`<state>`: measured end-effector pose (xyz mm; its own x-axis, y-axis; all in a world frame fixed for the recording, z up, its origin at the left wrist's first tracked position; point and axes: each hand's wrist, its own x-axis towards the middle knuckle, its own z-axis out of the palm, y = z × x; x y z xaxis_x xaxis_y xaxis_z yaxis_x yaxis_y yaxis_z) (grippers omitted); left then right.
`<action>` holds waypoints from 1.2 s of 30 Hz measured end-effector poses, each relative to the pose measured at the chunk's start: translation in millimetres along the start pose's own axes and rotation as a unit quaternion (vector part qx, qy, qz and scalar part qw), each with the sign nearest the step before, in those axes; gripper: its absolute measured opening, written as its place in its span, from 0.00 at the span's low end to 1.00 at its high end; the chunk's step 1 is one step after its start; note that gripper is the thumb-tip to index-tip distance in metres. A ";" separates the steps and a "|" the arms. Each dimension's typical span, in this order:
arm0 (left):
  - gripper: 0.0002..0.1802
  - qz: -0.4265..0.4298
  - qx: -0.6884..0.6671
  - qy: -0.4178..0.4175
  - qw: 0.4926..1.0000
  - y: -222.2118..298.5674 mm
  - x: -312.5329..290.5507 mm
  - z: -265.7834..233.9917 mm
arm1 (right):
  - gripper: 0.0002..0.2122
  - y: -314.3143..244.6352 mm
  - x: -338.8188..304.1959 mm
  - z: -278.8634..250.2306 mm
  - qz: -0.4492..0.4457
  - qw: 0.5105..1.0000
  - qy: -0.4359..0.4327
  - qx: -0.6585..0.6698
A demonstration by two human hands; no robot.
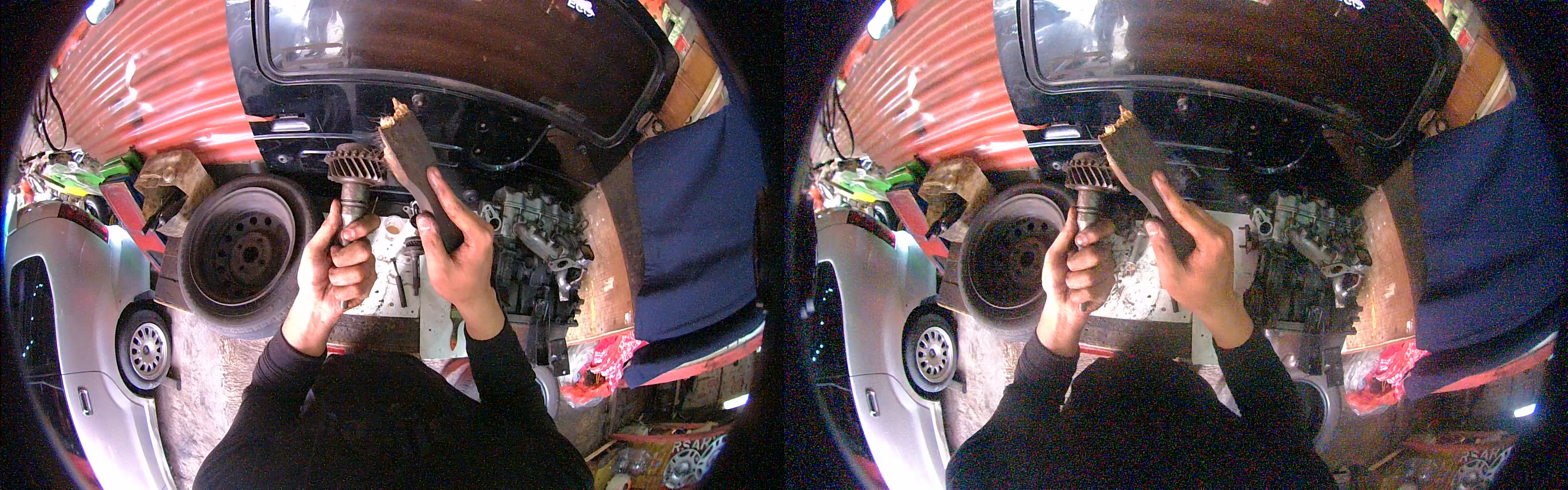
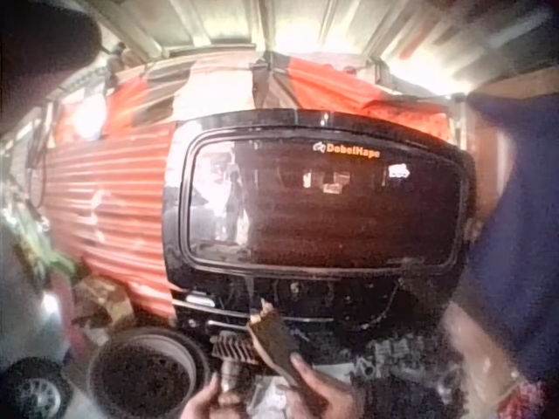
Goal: The person scrubs a metal gear with a wire brush, rotating it to clean multiple sides. The person then uses a small orange-handled tool to scrape residue from the gear's teeth and shaft. The person continues scrubbing the gear with the wire brush, focusing on the shaft and gear teeth.
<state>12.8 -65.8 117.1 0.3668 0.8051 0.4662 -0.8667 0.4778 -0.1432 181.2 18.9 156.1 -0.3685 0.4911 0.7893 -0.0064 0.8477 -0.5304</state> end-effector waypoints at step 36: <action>0.23 0.036 0.044 0.037 0.998 1.1 -9.6 5.9 | 0.25 -6.4 0.1 -1.1 -0.023 0.998 -0.017 -0.047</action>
<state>6.3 -75.1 117.6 0.3239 0.8616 0.3908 -0.9166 0.3881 -0.0960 182.2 13.8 159.9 -0.4004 0.4456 0.8007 0.0635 0.8852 -0.4608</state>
